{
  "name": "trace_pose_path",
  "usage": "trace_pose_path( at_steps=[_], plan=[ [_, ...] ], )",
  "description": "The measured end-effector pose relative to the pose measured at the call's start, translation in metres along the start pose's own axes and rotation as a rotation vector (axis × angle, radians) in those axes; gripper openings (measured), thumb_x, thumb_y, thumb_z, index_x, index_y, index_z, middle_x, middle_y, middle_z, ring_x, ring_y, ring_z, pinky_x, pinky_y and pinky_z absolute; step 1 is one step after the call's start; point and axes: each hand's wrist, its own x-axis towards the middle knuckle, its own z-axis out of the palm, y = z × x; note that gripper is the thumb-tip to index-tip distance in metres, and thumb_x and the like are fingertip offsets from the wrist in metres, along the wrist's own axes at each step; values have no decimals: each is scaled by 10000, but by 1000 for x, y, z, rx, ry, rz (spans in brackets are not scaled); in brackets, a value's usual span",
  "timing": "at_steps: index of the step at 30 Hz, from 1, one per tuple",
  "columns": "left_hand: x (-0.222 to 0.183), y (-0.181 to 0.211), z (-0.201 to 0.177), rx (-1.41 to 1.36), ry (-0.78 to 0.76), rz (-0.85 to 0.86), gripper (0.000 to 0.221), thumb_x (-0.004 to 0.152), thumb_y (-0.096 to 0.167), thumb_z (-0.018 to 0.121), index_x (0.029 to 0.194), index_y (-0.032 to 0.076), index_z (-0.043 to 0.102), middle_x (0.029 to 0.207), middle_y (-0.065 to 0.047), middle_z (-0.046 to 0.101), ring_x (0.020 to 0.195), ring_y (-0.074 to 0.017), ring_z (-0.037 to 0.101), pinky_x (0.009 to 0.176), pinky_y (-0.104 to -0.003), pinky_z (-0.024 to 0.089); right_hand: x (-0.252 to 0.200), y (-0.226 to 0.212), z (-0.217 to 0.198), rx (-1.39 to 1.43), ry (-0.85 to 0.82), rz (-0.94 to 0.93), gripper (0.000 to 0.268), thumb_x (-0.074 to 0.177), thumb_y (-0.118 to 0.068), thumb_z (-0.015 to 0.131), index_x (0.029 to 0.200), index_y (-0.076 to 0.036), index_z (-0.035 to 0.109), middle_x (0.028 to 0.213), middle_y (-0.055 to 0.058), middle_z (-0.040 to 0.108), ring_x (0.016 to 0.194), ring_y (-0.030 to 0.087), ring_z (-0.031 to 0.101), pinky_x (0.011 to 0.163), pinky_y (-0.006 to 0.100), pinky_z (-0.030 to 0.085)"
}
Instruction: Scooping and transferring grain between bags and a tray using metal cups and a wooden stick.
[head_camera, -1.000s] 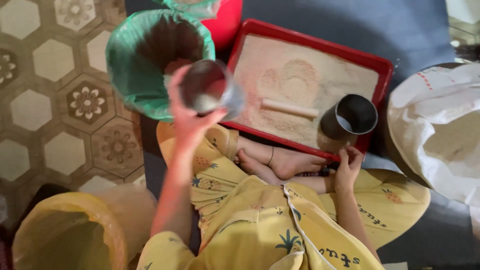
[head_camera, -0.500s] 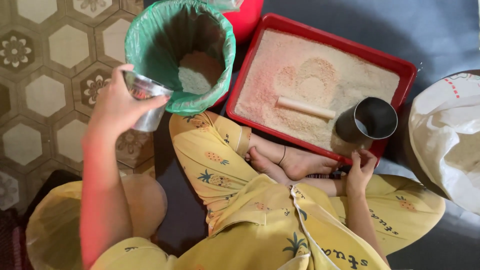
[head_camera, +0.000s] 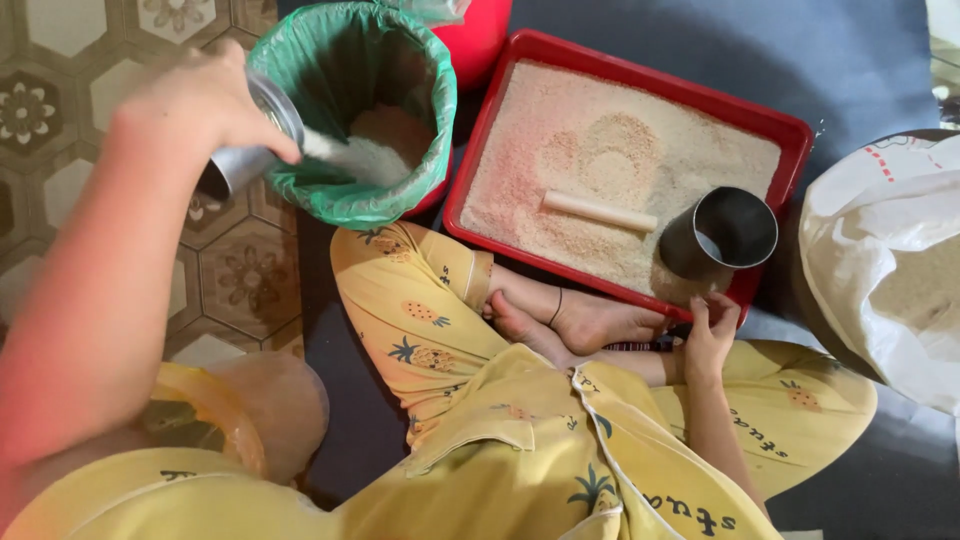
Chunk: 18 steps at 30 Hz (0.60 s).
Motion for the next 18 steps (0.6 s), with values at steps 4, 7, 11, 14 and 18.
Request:
trace_pose_path(
  at_steps=[4, 7, 11, 14, 18],
  plan=[
    [14, 8, 3, 157, 47, 33, 1082, 517, 533, 965, 1328, -78, 593, 1140, -307, 714, 902, -467, 731, 745, -577, 602, 3, 5, 1, 1, -4, -2, 304, 1042, -169, 590, 1276, -2, 493, 1211, 149, 572, 1078, 231, 547, 979, 323, 441],
    [17, 21, 13, 231, -53, 42, 1088, 487, 571, 951, 1337, -20, 616, 1166, -255, 734, 939, -436, 740, 773, -558, 595, 2, 4, 1, 17, -11, 11, 306, 1043, -159, 585, 1285, -1, 484, 1227, 148, 573, 1094, 223, 560, 987, 319, 445],
    [28, 24, 20, 12, 65, 43, 1041, 578, 385, 970, 1428, 43, 475, 1295, -338, 577, 1076, -570, 620, 805, -714, 527, 0, 1, 2, 14, 0, -5, 296, 1040, -144, 585, 1282, -2, 487, 1244, 145, 562, 1101, 226, 549, 991, 318, 439],
    [-11, 55, -5, -84, 280, 299, 972, 660, 506, 881, 1450, 94, 493, 1012, -261, 713, 785, -490, 702, 677, -548, 553, 0, 2, 3, 29, 18, 11, 311, 1030, -152, 600, 1281, -9, 486, 1211, 149, 595, 1065, 223, 576, 967, 313, 455],
    [-53, 134, -18, -428, 355, 596, 977, 662, 249, 898, 1482, 33, 413, 1137, -265, 636, 968, -424, 631, 836, -490, 498, 10, 6, 4, 46, 108, 4, 332, 1030, -169, 585, 1295, 14, 501, 1308, 152, 515, 1115, 235, 534, 998, 328, 441]
  ],
)
